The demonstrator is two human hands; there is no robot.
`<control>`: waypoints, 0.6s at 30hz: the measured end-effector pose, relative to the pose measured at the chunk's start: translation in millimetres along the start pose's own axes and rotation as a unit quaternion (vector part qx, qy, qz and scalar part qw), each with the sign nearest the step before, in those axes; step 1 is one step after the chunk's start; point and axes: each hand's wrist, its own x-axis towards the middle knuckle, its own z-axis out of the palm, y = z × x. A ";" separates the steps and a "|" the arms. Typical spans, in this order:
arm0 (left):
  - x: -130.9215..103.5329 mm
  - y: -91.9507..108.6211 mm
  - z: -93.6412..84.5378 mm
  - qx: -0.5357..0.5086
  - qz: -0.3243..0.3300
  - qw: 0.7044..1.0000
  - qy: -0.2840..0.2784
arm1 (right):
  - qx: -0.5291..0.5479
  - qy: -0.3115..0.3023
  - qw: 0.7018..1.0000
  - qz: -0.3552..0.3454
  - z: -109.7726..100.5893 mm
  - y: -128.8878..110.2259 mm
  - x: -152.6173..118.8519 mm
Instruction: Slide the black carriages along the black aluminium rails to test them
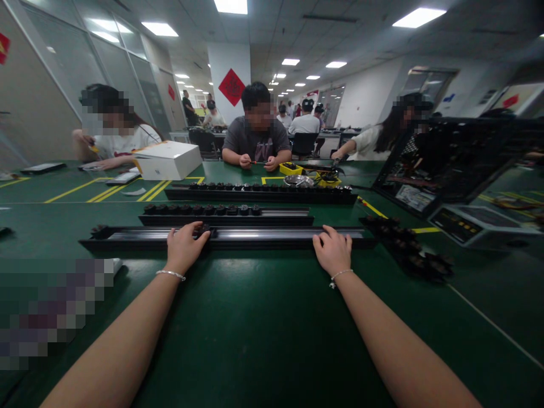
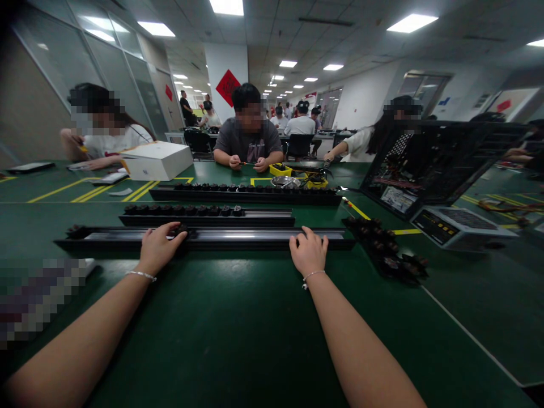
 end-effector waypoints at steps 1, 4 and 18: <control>0.3 -0.2 0.1 -0.002 0.002 1.000 -0.002 | 0.000 -0.001 1.000 -0.001 -0.2 0.0 0.0; 1.3 -1.5 0.6 0.006 0.011 1.000 -0.005 | 0.001 -0.003 1.000 0.001 -1.2 -0.2 0.3; -2.0 -1.4 2.5 0.102 0.027 0.992 -0.076 | 0.009 -0.012 1.000 0.000 -2.4 0.0 1.0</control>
